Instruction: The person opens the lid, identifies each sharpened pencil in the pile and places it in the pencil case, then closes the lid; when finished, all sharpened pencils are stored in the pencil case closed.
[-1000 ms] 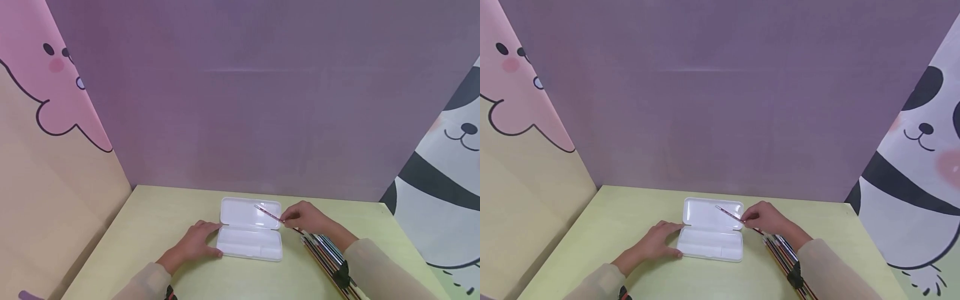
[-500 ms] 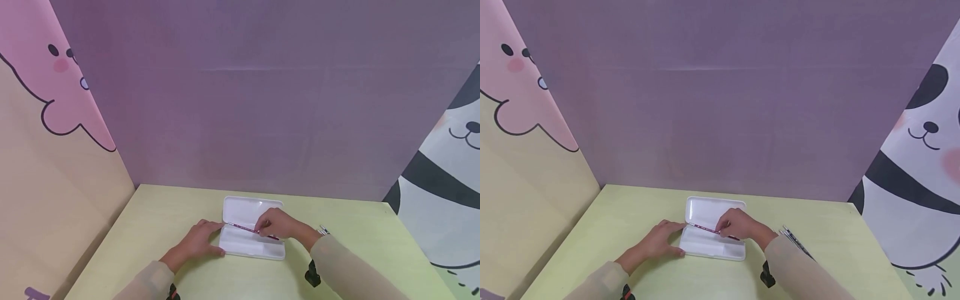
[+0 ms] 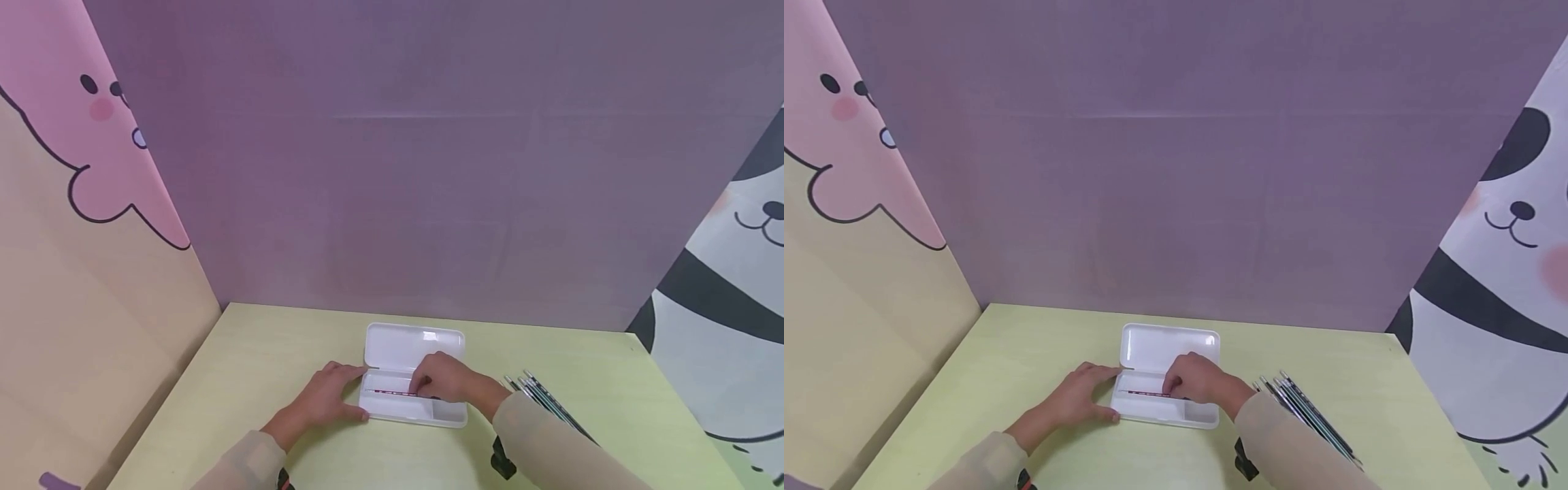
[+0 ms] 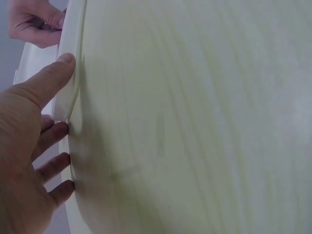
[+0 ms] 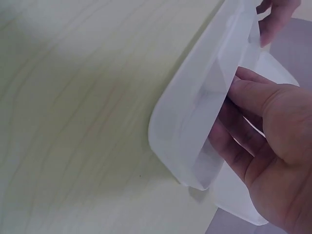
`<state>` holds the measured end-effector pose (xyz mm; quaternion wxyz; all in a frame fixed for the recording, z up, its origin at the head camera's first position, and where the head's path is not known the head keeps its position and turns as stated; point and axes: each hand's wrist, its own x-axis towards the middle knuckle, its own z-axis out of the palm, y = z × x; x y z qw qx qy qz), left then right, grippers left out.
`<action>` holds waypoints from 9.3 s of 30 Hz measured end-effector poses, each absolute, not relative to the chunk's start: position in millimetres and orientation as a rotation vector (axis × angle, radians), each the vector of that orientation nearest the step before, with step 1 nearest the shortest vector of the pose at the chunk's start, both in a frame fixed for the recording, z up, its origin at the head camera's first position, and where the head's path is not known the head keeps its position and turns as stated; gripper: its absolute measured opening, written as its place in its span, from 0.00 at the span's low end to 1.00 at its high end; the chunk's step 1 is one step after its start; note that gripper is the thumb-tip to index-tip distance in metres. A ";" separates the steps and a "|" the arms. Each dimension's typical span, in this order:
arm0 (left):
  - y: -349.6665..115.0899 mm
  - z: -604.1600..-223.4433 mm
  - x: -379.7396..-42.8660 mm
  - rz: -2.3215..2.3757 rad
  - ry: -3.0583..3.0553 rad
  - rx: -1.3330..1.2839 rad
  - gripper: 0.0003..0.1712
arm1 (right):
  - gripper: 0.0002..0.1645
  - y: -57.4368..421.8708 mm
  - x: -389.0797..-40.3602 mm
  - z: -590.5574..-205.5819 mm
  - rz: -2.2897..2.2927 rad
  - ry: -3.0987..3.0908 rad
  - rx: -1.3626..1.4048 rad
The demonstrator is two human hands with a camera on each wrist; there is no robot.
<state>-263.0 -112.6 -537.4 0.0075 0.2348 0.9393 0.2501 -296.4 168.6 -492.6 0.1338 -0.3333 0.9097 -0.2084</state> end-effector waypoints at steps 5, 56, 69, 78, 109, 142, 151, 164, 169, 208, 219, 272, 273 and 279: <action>-111.6 -535.4 -261.8 0.775 2.945 0.740 0.52 | 0.11 169.5 -295.3 -492.6 -0.580 2.637 -0.979; -114.0 -541.2 -262.9 0.768 2.945 0.710 0.53 | 0.17 415.7 -242.7 -496.3 -0.986 2.730 -0.277; -113.3 -538.4 -261.3 0.771 2.937 0.706 0.53 | 0.11 425.8 -242.2 -507.0 -0.851 2.817 -0.266; -113.0 -538.8 -262.0 0.751 2.937 0.718 0.54 | 0.09 422.0 -245.3 -504.6 -0.697 2.899 -0.295; -114.8 -537.5 -260.6 0.868 2.917 0.731 0.49 | 0.08 298.7 -283.4 -453.9 -0.864 2.831 -0.675; -105.4 -533.3 -260.3 0.745 2.950 0.695 0.52 | 0.08 160.4 -300.8 -494.8 -0.656 2.703 -0.963; -106.2 -534.5 -261.0 0.764 2.941 0.669 0.53 | 0.07 156.3 -294.5 -491.9 -0.621 2.709 -0.911; -106.6 -540.0 -261.2 0.783 2.950 0.669 0.52 | 0.04 171.4 -300.6 -489.1 -0.671 2.710 -0.957; -106.2 -538.7 -260.1 0.772 2.955 0.676 0.53 | 0.07 189.3 -298.8 -475.1 -0.735 2.706 -0.916; -104.9 -535.7 -259.3 0.809 2.938 0.650 0.51 | 0.23 413.9 -245.9 -489.3 -1.162 2.556 -0.248; -104.4 -536.3 -259.5 0.807 2.938 0.642 0.51 | 0.23 428.6 -248.1 -516.0 -1.277 2.508 -0.239; -104.7 -535.0 -258.6 0.811 2.931 0.622 0.51 | 0.09 265.9 -295.6 -449.3 -0.958 2.740 -0.819; -104.7 -535.1 -258.5 0.812 2.934 0.624 0.51 | 0.09 256.5 -296.4 -448.9 -0.964 2.726 -0.831; -105.1 -536.1 -260.4 0.786 2.958 0.638 0.52 | 0.10 208.9 -303.5 -451.8 -0.976 2.686 -0.899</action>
